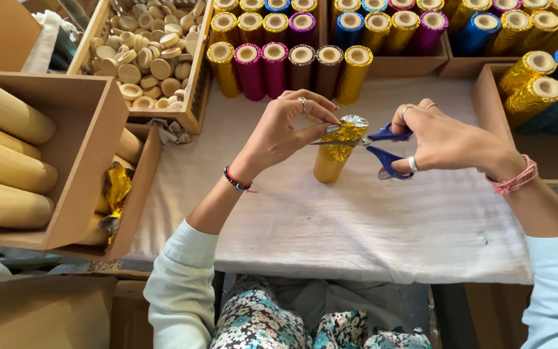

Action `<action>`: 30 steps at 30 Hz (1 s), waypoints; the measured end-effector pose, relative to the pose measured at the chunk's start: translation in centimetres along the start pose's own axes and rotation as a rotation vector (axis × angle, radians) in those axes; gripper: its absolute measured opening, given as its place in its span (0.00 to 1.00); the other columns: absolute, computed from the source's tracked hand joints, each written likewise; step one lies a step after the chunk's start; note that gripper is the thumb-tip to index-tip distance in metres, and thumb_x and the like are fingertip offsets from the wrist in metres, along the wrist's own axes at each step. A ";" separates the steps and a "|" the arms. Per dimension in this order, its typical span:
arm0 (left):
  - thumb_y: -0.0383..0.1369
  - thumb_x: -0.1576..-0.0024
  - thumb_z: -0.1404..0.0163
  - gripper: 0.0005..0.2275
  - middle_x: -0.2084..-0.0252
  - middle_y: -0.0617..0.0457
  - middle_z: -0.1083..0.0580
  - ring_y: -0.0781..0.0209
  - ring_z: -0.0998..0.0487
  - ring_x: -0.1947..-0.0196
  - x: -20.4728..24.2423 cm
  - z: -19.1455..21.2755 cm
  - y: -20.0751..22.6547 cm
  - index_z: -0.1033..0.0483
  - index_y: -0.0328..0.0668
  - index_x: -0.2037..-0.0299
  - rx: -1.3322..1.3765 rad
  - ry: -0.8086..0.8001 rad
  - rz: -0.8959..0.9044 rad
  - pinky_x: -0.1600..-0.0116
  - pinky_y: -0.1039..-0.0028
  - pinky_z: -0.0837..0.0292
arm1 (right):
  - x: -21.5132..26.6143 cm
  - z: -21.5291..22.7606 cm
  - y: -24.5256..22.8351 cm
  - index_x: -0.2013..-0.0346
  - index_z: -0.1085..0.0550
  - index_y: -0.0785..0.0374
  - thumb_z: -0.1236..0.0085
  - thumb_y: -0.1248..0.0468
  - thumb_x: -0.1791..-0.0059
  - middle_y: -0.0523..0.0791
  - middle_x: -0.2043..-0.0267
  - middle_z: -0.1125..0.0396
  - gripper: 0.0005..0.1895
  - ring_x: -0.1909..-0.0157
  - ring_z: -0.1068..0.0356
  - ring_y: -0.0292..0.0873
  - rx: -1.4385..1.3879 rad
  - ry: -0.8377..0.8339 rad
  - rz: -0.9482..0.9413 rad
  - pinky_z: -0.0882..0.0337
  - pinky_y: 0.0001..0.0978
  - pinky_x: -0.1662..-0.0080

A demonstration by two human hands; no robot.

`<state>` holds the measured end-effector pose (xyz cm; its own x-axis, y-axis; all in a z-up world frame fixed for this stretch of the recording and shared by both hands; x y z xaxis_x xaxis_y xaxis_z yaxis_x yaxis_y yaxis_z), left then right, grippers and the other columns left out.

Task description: The recorder is assembling and wrapping cylindrical tubes, likely firecrackers or similar celebratory items, with gold foil.

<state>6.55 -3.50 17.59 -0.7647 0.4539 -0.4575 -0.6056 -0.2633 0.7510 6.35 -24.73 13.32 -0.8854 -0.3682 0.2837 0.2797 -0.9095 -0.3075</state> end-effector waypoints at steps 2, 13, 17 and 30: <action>0.26 0.48 0.38 0.07 0.50 0.56 0.20 0.58 0.24 0.45 0.0 0.0 0.0 0.15 0.45 0.59 -0.001 -0.001 0.010 0.39 0.67 0.28 | 0.2 0.2 -0.2 0.51 0.31 0.63 0.23 0.45 0.67 0.51 0.49 0.37 0.40 0.48 0.36 0.48 -0.015 -0.012 -0.042 0.31 0.38 0.50; 0.28 0.49 0.36 0.08 0.50 0.56 0.20 0.58 0.25 0.45 0.1 0.0 0.1 0.14 0.46 0.60 -0.024 -0.008 0.004 0.40 0.67 0.27 | 0.6 1.0 0.2 0.57 0.25 0.62 0.24 0.50 0.65 0.50 0.53 0.34 0.30 0.54 0.32 0.48 -0.024 0.039 -0.101 0.31 0.39 0.53; 0.27 0.49 0.37 0.08 0.50 0.56 0.20 0.57 0.25 0.45 0.1 -0.1 0.2 0.14 0.46 0.60 -0.037 -0.006 -0.018 0.39 0.66 0.28 | 0.7 1.1 0.5 0.59 0.24 0.63 0.25 0.51 0.66 0.50 0.55 0.33 0.28 0.55 0.32 0.47 -0.029 0.071 -0.083 0.31 0.38 0.54; 0.26 0.48 0.37 0.07 0.50 0.56 0.20 0.57 0.24 0.45 -0.2 -0.1 0.5 0.15 0.45 0.59 -0.021 0.006 -0.041 0.37 0.66 0.29 | 1.2 1.0 0.9 0.65 0.23 0.64 0.25 0.47 0.63 0.48 0.65 0.30 0.26 0.58 0.32 0.46 0.011 0.060 -0.097 0.32 0.41 0.55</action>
<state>6.37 -3.80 17.95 -0.7405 0.4595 -0.4904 -0.6406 -0.2622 0.7217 5.90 -26.20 14.24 -0.9289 -0.2665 0.2571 0.1954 -0.9426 -0.2709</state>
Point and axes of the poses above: each hand's wrist, its own x-axis away from the middle knuckle, its own z-axis out of the back of the hand, y = z × x, the point moved 10 cm from there along -x, towards the middle knuckle
